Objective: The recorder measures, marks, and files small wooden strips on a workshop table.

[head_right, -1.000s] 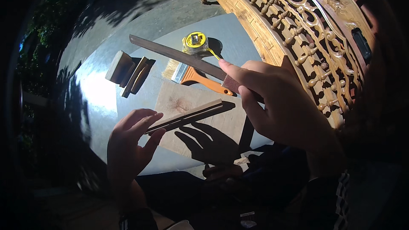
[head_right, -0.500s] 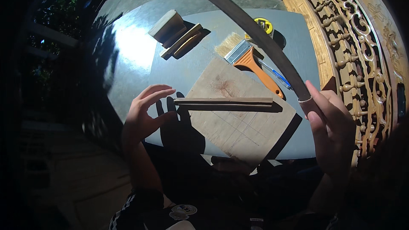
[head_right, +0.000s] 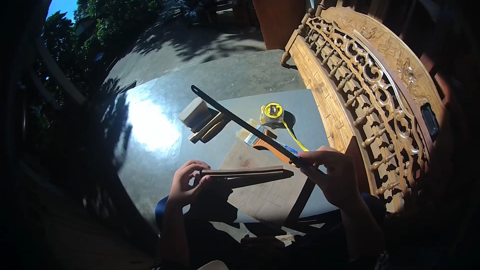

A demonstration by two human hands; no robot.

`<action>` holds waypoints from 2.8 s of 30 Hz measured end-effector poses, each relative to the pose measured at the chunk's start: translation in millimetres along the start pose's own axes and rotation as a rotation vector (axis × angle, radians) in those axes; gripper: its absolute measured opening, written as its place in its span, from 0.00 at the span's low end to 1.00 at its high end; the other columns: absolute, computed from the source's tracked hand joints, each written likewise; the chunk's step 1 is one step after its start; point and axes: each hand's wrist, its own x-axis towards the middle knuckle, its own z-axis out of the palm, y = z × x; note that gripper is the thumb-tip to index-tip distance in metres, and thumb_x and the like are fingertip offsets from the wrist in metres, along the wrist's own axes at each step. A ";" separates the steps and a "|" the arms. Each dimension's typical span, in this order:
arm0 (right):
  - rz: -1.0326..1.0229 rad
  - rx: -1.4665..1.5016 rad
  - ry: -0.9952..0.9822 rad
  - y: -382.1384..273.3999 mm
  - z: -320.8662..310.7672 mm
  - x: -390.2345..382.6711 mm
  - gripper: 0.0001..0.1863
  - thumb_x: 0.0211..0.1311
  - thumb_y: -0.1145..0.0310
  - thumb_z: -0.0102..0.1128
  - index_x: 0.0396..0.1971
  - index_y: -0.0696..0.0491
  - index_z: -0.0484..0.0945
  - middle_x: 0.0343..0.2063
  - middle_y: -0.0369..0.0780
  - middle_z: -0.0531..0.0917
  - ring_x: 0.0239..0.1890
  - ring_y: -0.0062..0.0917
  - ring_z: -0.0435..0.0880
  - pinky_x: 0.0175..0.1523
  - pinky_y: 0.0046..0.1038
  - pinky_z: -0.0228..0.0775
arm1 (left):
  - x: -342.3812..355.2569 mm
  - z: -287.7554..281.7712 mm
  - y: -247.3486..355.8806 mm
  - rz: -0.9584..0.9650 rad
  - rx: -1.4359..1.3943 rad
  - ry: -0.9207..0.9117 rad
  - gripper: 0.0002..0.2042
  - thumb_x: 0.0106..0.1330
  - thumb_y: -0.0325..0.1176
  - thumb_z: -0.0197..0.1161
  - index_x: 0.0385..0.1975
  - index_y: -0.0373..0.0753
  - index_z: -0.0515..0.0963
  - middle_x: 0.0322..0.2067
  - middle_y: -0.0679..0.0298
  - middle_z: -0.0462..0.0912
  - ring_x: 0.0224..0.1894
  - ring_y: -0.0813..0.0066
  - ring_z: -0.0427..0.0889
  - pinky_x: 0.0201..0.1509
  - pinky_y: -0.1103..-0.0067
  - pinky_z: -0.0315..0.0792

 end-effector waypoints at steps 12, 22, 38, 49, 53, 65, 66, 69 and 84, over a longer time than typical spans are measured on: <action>0.024 0.689 -0.209 14.3 -7.7 -15.2 0.22 0.52 0.80 0.75 0.50 0.59 0.83 0.36 0.43 0.83 0.37 0.27 0.86 0.41 0.28 0.81 | 37.8 -1.5 74.7 0.287 -0.198 0.456 0.12 0.74 0.37 0.59 0.42 0.33 0.75 0.36 0.61 0.78 0.34 0.74 0.81 0.38 0.76 0.78; 0.131 0.299 -0.233 -10.2 -4.0 -20.9 0.17 0.59 0.80 0.69 0.49 0.56 0.85 0.33 0.36 0.81 0.33 0.16 0.82 0.37 0.19 0.74 | 34.8 105.8 52.8 0.276 0.604 -0.208 0.13 0.70 0.33 0.62 0.52 0.38 0.78 0.42 0.55 0.74 0.43 0.60 0.80 0.45 0.68 0.76; 0.426 0.114 -0.151 11.6 44.1 -14.2 0.23 0.59 0.65 0.62 0.49 0.66 0.75 0.26 0.41 0.78 0.26 0.24 0.81 0.33 0.26 0.77 | 29.8 103.5 30.5 0.200 0.476 0.121 0.14 0.69 0.38 0.59 0.46 0.35 0.73 0.41 0.57 0.75 0.46 0.59 0.77 0.49 0.68 0.72; -0.131 -0.468 -0.073 46.2 39.7 -1.7 0.21 0.54 0.78 0.53 0.50 0.56 0.77 0.37 0.41 0.76 0.37 0.25 0.79 0.25 0.21 0.76 | 28.3 104.6 20.6 0.243 0.569 0.298 0.12 0.60 0.32 0.60 0.41 0.36 0.71 0.39 0.57 0.73 0.43 0.61 0.76 0.42 0.71 0.72; -0.263 -0.461 -0.107 46.3 27.2 -8.0 0.21 0.52 0.80 0.57 0.49 0.55 0.76 0.36 0.43 0.78 0.36 0.29 0.80 0.30 0.27 0.75 | 36.8 100.3 25.0 0.207 0.585 0.224 0.12 0.61 0.32 0.60 0.42 0.36 0.72 0.39 0.57 0.73 0.44 0.60 0.76 0.44 0.70 0.72; -0.159 -0.628 -0.136 42.6 28.4 -38.0 0.18 0.52 0.80 0.61 0.46 0.53 0.76 0.33 0.45 0.78 0.33 0.37 0.79 0.36 0.33 0.71 | 39.2 103.2 32.9 0.110 0.350 0.148 0.12 0.67 0.35 0.62 0.40 0.33 0.72 0.39 0.51 0.73 0.44 0.51 0.76 0.50 0.63 0.72; -0.220 -0.624 -0.126 43.3 29.3 -34.9 0.17 0.54 0.77 0.62 0.47 0.56 0.77 0.31 0.45 0.78 0.32 0.36 0.81 0.36 0.33 0.73 | 41.1 102.8 32.6 0.096 0.316 0.143 0.11 0.67 0.34 0.62 0.40 0.34 0.72 0.40 0.51 0.73 0.45 0.51 0.76 0.51 0.62 0.72; -0.199 -0.545 -0.139 28.8 46.3 -31.2 0.18 0.55 0.79 0.61 0.47 0.56 0.78 0.32 0.48 0.78 0.32 0.41 0.82 0.37 0.36 0.75 | 38.6 92.5 32.4 0.013 0.234 0.113 0.14 0.64 0.31 0.65 0.46 0.32 0.74 0.44 0.50 0.76 0.50 0.47 0.77 0.55 0.61 0.73; -0.343 -0.699 -0.140 24.6 59.4 -39.3 0.15 0.58 0.79 0.64 0.46 0.54 0.79 0.29 0.38 0.70 0.23 0.26 0.74 0.27 0.27 0.71 | 39.8 98.1 36.7 0.083 0.470 0.266 0.10 0.61 0.31 0.71 0.33 0.32 0.79 0.30 0.57 0.77 0.31 0.61 0.78 0.36 0.70 0.73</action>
